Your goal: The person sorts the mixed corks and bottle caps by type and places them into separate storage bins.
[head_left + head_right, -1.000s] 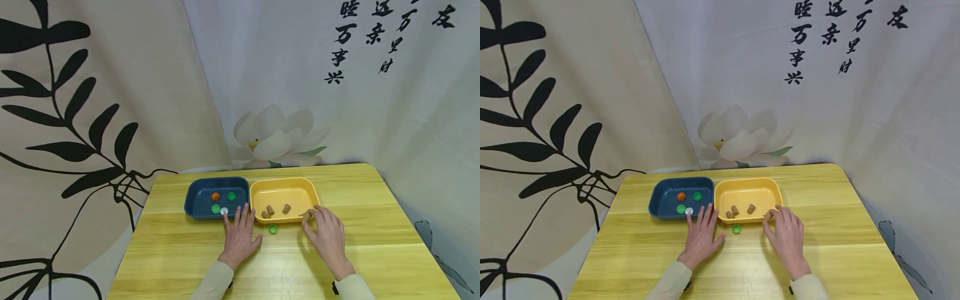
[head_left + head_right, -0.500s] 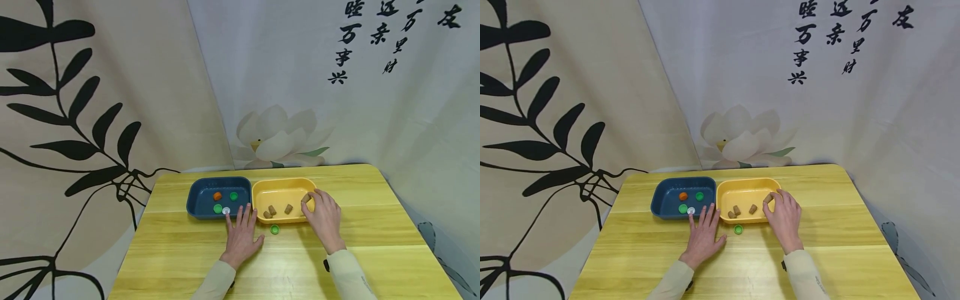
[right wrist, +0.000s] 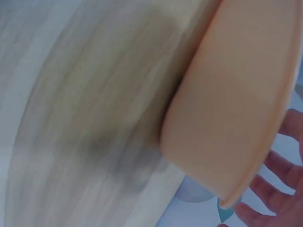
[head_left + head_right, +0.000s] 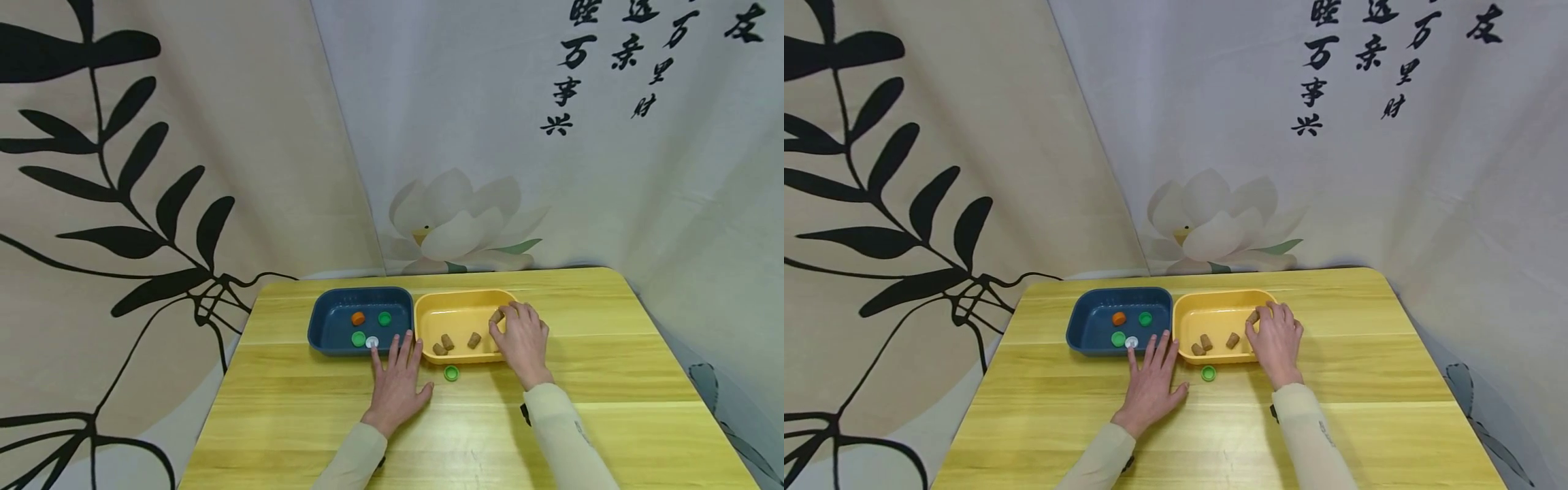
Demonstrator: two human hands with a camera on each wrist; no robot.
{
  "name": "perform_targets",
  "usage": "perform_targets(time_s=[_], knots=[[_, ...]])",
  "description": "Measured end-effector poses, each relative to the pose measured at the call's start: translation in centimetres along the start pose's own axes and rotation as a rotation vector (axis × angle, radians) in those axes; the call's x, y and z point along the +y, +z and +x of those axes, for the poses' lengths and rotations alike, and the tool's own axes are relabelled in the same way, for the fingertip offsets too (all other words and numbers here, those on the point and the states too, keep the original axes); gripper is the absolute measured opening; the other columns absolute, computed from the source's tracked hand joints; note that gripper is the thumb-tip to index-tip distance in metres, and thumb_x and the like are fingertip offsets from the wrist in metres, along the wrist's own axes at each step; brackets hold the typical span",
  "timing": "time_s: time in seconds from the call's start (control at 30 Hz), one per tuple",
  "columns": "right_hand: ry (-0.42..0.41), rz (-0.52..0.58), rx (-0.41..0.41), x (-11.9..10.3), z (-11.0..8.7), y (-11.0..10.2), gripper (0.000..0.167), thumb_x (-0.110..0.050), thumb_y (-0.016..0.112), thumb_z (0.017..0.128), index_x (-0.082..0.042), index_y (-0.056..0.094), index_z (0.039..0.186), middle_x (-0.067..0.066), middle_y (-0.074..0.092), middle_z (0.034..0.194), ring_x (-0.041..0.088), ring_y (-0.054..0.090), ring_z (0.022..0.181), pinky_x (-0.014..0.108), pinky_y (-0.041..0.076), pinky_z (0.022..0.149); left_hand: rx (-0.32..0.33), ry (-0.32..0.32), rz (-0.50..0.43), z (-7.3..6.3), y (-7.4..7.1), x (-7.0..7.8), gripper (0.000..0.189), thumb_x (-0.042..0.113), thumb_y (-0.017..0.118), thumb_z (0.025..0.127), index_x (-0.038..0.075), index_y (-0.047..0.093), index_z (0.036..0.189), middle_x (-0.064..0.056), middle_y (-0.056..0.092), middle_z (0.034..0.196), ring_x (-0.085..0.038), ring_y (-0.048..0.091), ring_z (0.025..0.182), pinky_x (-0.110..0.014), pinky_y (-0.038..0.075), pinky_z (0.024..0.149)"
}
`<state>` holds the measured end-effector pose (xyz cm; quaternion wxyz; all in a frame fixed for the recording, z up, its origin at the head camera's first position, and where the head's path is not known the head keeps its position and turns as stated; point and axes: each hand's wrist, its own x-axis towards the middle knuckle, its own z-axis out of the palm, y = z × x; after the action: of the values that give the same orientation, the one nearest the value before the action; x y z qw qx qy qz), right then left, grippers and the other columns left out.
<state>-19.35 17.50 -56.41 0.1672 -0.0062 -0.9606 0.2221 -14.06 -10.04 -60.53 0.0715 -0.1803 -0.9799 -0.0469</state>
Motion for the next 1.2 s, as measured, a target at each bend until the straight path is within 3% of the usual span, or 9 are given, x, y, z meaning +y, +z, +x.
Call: perform_targets(time_s=[0.33, 0.5, 0.8, 0.97, 1.2], knots=[[0.033, -0.026, -0.112, 1.0, 0.1, 0.9, 0.028, -0.026, 0.072, 0.095, -0.002, 0.072, 0.110, 0.030, 0.049, 0.148, 0.057, 0.024, 0.147, 0.084, 0.019, 0.106, 0.009, 0.014, -0.006, 0.1, 0.0, 0.2, 0.086, 0.059, 0.065, 0.092, 0.015, 0.039, 0.161, -0.010, 0.025, 0.170, -0.038, 0.025, 0.155, -0.078, 0.017, 0.113], [0.040, -0.039, -0.138, 1.3, 0.0, 1.0, 0.043, -0.034, 0.074, 0.095, -0.002, 0.070, 0.124, 0.030, 0.046, 0.151, 0.058, 0.022, 0.147, 0.085, 0.017, 0.106, -0.007, 0.009, -0.012, 0.2, 0.0, 0.2, 0.087, 0.059, 0.065, 0.093, 0.016, 0.036, 0.162, -0.010, 0.022, 0.171, -0.038, 0.022, 0.155, -0.078, 0.016, 0.114], [0.003, 0.033, -0.070, 2.1, -1.2, 0.1, 0.069, -0.045, 0.060, 0.102, 0.003, 0.047, 0.150, 0.029, 0.040, 0.157, 0.054, 0.025, 0.148, 0.082, 0.021, 0.107, -0.030, -0.004, -0.026, 0.0, -0.4, 0.1, 0.090, 0.061, 0.064, 0.092, 0.015, 0.034, 0.163, -0.009, 0.019, 0.172, -0.037, 0.020, 0.156, -0.077, 0.014, 0.115], [-0.024, 0.035, -0.065, 2.9, -2.9, -0.5, 0.076, -0.052, 0.053, 0.104, 0.003, 0.040, 0.155, 0.029, 0.032, 0.162, 0.054, 0.025, 0.149, 0.080, 0.023, 0.108, -0.044, -0.008, -0.031, 0.0, -0.6, 0.0, 0.091, 0.061, 0.065, 0.092, 0.016, 0.032, 0.164, -0.010, 0.017, 0.172, -0.038, 0.017, 0.157, -0.076, 0.012, 0.116], [-0.045, 0.008, -0.128, 4.1, -5.3, -0.8, 0.083, -0.058, 0.047, 0.104, 0.002, 0.033, 0.159, 0.026, 0.025, 0.166, 0.051, 0.021, 0.152, 0.078, 0.021, 0.111, -0.045, 0.009, -0.038, -0.1, -0.7, 0.1, 0.091, 0.060, 0.064, 0.093, 0.015, 0.031, 0.164, -0.011, 0.017, 0.172, -0.039, 0.015, 0.157, -0.077, 0.013, 0.115]])
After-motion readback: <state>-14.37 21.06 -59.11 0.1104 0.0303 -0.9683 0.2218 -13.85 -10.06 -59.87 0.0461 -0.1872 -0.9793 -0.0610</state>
